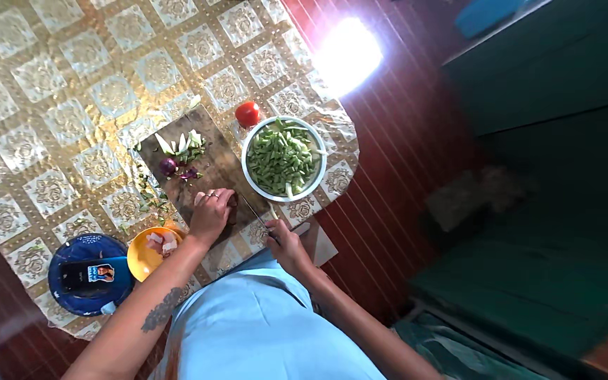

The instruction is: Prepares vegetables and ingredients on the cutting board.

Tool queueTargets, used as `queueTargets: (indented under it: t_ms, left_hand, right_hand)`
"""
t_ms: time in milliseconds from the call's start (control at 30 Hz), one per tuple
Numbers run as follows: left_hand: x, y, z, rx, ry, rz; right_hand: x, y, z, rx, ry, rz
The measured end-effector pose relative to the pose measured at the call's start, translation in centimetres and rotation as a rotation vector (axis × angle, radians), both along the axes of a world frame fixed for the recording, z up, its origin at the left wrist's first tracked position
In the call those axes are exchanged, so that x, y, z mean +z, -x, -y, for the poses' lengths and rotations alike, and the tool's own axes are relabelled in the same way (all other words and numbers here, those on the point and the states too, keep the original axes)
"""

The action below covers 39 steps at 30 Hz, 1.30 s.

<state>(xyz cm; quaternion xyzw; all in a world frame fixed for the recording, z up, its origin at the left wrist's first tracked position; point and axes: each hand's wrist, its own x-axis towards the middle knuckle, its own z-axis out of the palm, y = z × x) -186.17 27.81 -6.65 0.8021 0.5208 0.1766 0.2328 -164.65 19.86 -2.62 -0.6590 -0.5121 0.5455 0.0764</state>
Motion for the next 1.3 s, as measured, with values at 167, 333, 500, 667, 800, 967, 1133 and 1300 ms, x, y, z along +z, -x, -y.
queueTargets:
  t_ms: [167,333,500,667,800,967,1133,1300]
  left_hand:
    - [-1.5,0.0,1.4,0.108,-0.091,0.096]
    - [-1.6,-0.3,1.8,0.171,-0.076,0.119]
    - [-2.0,-0.4,1.9,0.182,-0.098,0.126]
    - [-2.4,-0.5,2.1,0.180,-0.104,0.095]
    - [-2.7,-0.5,2.3,0.179,-0.137,0.123]
    - [-3.1,-0.3,2.1,0.129,-0.203,0.104]
    - [-2.8,-0.1,1.8,0.120,-0.213,0.099]
    - [-3.1,-0.3,1.7,0.141,-0.211,0.113]
  right_hand:
    - [0.1,1.0,-0.8,0.028,0.060,-0.050]
    - [0.6,1.6,-1.3,0.088,-0.019,0.047]
    - [1.0,2.3,-1.1,0.164,-0.086,0.128]
    - [1.8,3.0,-0.5,0.235,-0.130,0.202]
    - [1.7,3.6,-0.5,0.296,-0.042,0.221]
    - [1.3,4.2,-1.0,0.314,-0.065,0.222]
    - [-0.2,6.1,-4.0,0.261,-0.140,0.203]
    - [-1.2,5.0,-1.0,0.259,-0.211,0.240]
